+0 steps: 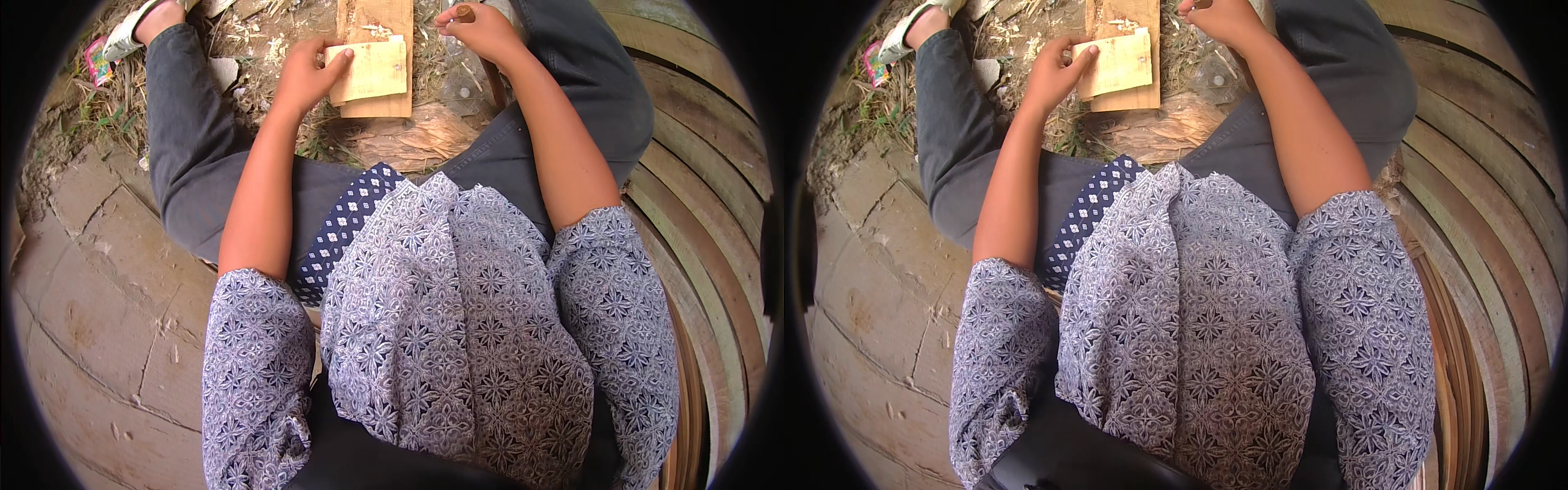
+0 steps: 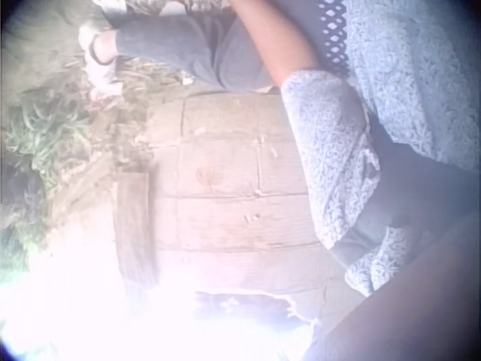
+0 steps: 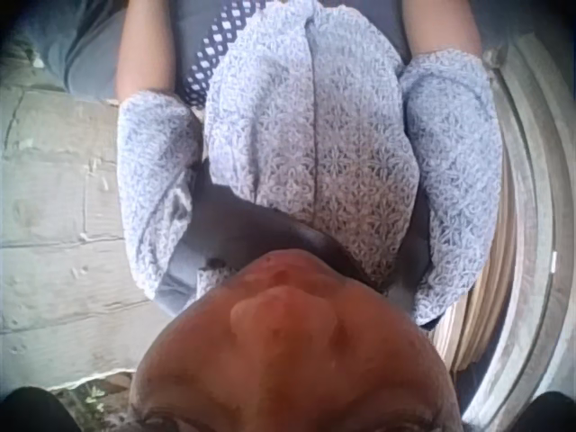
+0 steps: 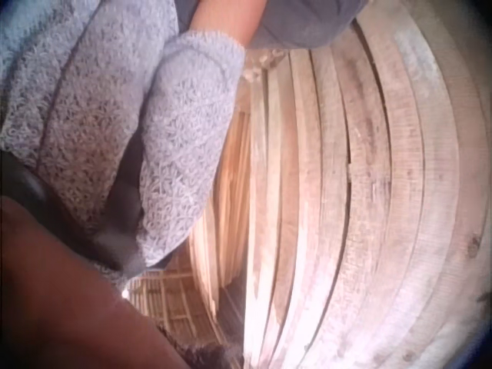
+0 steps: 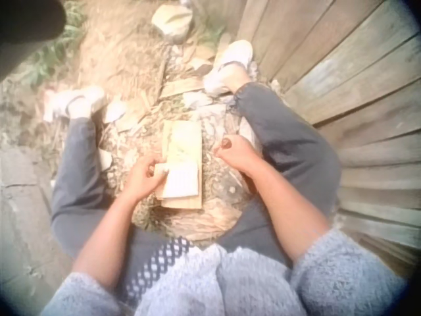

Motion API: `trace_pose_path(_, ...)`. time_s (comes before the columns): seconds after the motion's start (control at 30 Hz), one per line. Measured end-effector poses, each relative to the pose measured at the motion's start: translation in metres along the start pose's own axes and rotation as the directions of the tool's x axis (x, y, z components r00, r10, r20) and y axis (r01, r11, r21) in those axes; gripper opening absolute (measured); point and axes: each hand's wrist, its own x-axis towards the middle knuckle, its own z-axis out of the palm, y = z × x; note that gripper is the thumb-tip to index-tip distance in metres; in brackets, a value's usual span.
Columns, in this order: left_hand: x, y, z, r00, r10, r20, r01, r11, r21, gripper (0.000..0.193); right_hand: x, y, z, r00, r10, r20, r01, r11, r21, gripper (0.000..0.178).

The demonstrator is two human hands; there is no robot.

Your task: The person sits on the ground and assembles small wooden pieces into a rectangular frame. They use a hammer to drive nails into the wood, repeatedly adjusting the pieces and checking alignment. The person also uses a chisel to refine the joints.

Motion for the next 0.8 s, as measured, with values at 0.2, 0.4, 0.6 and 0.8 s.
trace_pose_path(0.2, -0.006, 0.019, -0.005, 0.994, -0.08, 0.073, 0.094, 0.972, -0.216, 0.039, -0.014, -0.003, -0.012, 0.995, -0.053, 0.089, 0.047, 0.996, 0.07, 0.019)
trace_pose_path(0.4, -0.001, 0.036, -0.003, 0.997, -0.07, 0.028, 0.072, 0.989, -0.128, 0.037, -0.04, -0.033, -0.013, 0.972, -0.226, 0.064, 0.229, 0.972, -0.053, 0.024)
trace_pose_path(0.6, -0.01, 0.063, -0.007, 0.998, 0.055, -0.033, -0.055, 0.998, -0.004, 0.034, -0.062, -0.045, 0.018, 0.935, -0.323, -0.144, 0.32, 0.946, -0.043, 0.017)
trace_pose_path(0.8, -0.027, 0.095, -0.014, 0.997, 0.062, -0.052, -0.061, 0.998, 0.02, 0.034, -0.094, -0.055, 0.023, 0.93, -0.311, -0.195, 0.313, 0.95, -0.02, 0.014)
